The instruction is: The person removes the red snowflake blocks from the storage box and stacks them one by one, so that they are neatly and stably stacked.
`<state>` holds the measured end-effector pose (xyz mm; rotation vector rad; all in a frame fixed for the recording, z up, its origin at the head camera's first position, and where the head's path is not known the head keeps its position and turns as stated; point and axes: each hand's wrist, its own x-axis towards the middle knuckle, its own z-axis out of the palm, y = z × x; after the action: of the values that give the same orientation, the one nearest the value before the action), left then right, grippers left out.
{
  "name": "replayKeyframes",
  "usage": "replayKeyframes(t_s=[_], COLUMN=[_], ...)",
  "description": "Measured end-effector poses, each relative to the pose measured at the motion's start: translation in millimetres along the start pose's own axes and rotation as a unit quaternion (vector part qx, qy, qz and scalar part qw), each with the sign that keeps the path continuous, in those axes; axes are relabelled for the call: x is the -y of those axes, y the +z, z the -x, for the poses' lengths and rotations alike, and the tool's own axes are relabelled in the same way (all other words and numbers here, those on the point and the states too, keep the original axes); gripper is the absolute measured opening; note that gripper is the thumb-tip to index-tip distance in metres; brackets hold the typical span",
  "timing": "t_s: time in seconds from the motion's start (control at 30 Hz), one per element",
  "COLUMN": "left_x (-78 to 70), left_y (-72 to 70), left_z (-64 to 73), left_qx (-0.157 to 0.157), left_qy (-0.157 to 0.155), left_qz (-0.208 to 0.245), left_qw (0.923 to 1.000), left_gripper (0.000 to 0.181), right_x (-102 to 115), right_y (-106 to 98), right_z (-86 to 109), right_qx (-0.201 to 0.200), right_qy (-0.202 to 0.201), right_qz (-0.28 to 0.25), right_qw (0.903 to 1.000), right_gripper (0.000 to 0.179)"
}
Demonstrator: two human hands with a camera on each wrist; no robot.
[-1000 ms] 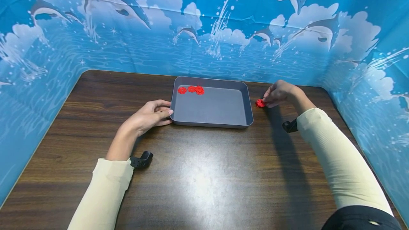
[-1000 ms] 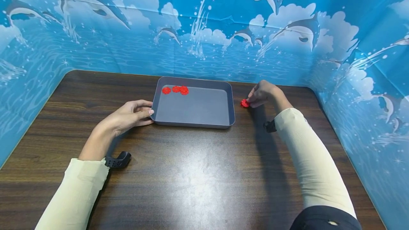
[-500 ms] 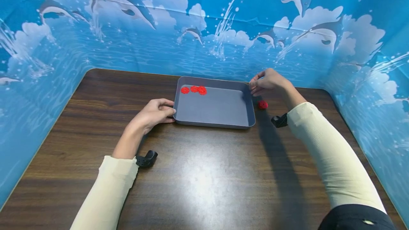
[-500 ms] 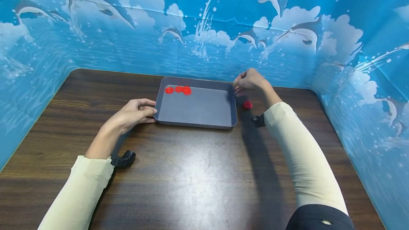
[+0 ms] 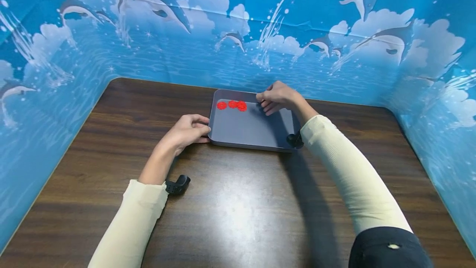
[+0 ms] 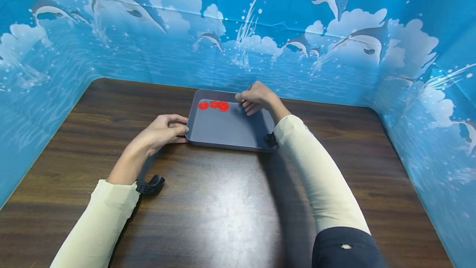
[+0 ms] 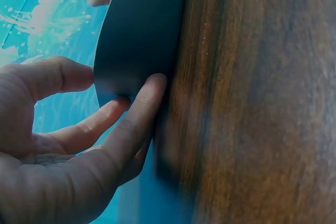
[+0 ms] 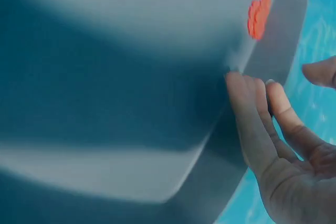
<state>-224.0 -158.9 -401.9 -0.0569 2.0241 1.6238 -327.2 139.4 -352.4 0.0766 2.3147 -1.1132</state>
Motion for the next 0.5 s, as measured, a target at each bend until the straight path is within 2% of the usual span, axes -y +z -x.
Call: replayKeyframes(t_s=[0.27, 0.5], left_x=[-0.5, 0.5], left_y=[0.0, -1.6], left_z=[-1.5, 0.5], left_qx=[-0.003, 0.008], left_qy=[-0.004, 0.003], left_qz=[-0.011, -0.013], left_qw=[0.9999, 0.9999], left_gripper=[0.052, 0.054], right_x=[7, 12], right_y=[21, 35], right_z=[-13.4, -20.4], right_qx=[-0.009, 0.006], right_qy=[-0.016, -0.021], right_qz=[0.007, 0.014], right_qw=[0.9998, 0.9997], right_gripper=[0.025, 0.028])
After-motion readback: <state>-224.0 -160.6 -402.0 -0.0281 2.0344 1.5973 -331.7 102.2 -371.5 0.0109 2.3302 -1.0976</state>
